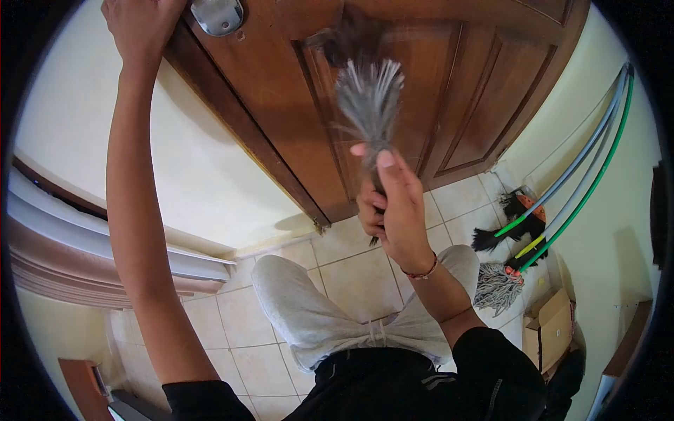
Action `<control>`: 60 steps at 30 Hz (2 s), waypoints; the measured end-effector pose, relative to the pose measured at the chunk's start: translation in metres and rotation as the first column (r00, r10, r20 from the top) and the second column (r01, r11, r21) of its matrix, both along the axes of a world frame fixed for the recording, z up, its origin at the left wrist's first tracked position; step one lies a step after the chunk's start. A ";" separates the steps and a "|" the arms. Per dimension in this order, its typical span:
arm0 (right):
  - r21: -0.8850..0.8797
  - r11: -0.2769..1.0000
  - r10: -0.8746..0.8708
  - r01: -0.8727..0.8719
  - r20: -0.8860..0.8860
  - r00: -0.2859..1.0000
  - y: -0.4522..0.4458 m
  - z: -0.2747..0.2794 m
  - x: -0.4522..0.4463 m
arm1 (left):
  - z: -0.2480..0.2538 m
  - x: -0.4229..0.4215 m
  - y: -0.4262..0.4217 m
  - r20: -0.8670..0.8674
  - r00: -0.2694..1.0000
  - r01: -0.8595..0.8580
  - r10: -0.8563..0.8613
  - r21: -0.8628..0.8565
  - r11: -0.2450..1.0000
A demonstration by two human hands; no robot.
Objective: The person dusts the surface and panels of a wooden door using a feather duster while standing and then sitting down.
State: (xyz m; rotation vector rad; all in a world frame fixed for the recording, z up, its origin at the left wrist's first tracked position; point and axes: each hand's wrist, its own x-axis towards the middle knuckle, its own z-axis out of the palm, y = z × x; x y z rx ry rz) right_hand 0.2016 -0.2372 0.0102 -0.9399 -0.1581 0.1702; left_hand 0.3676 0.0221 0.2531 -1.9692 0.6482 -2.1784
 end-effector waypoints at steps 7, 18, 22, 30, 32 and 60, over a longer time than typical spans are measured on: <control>0.029 0.999 0.030 -0.030 0.005 1.000 0.006 -0.004 0.000 | 0.000 -0.001 0.003 0.018 0.999 -0.041 0.041 0.017 0.999; 0.072 0.969 -0.238 0.234 0.048 0.970 -0.034 -0.008 0.026 | 0.000 -0.001 -0.002 -0.011 0.997 -0.077 0.077 -0.003 0.997; 0.021 0.965 -0.264 0.263 0.064 0.962 -0.053 -0.012 0.036 | -0.001 0.002 -0.003 -0.046 0.999 0.014 -0.014 -0.006 1.000; 0.090 0.924 -0.377 0.372 0.042 0.925 -0.061 -0.022 0.048 | 0.007 0.013 0.003 -0.073 0.982 0.178 -0.176 0.026 0.984; 0.190 0.885 -0.430 0.425 -0.014 0.903 -0.055 -0.025 0.050 | 0.008 0.023 0.003 0.131 0.970 0.195 -0.204 0.083 0.977; 0.189 0.826 -0.427 0.531 -0.404 0.809 -0.051 -0.200 0.082 | 0.012 0.026 0.013 0.029 0.977 0.205 -0.210 0.127 0.971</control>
